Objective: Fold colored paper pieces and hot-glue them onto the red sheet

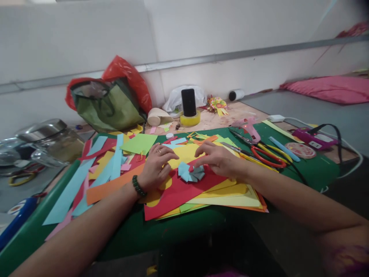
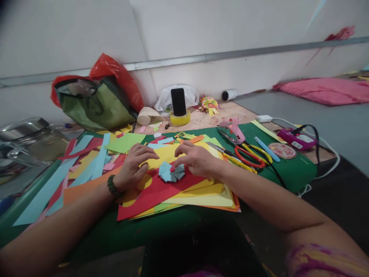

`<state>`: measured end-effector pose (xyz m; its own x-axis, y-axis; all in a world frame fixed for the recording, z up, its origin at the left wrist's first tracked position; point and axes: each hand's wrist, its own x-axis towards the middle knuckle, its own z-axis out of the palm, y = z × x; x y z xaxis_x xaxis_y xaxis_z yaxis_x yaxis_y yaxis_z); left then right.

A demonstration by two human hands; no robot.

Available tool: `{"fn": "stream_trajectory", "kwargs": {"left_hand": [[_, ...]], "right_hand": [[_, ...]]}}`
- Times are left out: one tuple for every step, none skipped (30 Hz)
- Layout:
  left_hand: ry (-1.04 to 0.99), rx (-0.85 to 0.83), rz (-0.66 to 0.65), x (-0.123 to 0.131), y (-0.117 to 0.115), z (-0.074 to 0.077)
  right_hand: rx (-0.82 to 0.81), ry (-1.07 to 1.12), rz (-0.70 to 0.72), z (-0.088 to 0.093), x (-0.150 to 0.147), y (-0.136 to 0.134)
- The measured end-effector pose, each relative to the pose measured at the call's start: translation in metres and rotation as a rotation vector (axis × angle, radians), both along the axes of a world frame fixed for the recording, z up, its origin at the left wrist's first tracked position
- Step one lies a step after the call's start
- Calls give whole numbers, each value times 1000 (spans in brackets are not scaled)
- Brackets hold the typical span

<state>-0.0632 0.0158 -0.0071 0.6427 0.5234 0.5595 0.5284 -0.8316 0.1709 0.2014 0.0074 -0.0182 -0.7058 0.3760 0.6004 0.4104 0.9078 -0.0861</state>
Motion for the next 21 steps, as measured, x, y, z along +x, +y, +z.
{"fn": "stream_trajectory", "kwargs": {"left_hand": [[-12,13,6,0,2,-2],[-19,26,2,1,3,-5],[-21,38,-8,2,3,-7],[-19,47,-19,3,4,-8],[-15,53,-29,4,4,-10],[-11,55,-32,5,5,-11],[-11,52,-28,5,6,-12],[-15,46,-17,5,8,-13],[-21,35,0,5,9,-14],[-29,21,19,5,11,-15],[-39,5,40,4,13,-16],[-51,-11,59,3,15,-17],[-63,-25,75,3,16,-17],[-75,-37,88,2,17,-17],[-86,-44,96,2,18,-17],[-94,-49,103,1,18,-17],[-99,-50,109,1,18,-17],[-99,-50,115,1,18,-17],[-98,-48,120,1,18,-16],[-95,-44,124,1,17,-16],[-91,-40,129,0,17,-16]], "right_hand": [[-23,-65,-7,-1,-1,-1],[-49,-134,-25,-1,-3,-2],[-74,-201,-48,-1,-4,-3],[-92,-258,-70,-1,-6,-5],[-103,-303,-86,-1,-7,-6],[-104,-333,-93,-1,-8,-7],[-100,-349,-94,-1,-9,-7],[-91,-352,-89,-1,-9,-8],[-79,-342,-77,-1,-10,-8],[-66,-315,-59,-2,-9,-7],[-52,-265,-35,-4,-8,-6],[-39,-196,-7,-5,-7,-4],[-27,-113,18,-6,-6,-2],[-19,-26,36,-7,-5,1],[-14,51,47,-8,-4,3],[-13,110,50,-8,-3,5],[-11,147,49,-8,-2,7],[-7,168,45,-8,-2,9],[-7,181,42,-9,-1,10],[-12,194,41,-10,-2,11],[-27,216,34,-10,-2,12]]}}
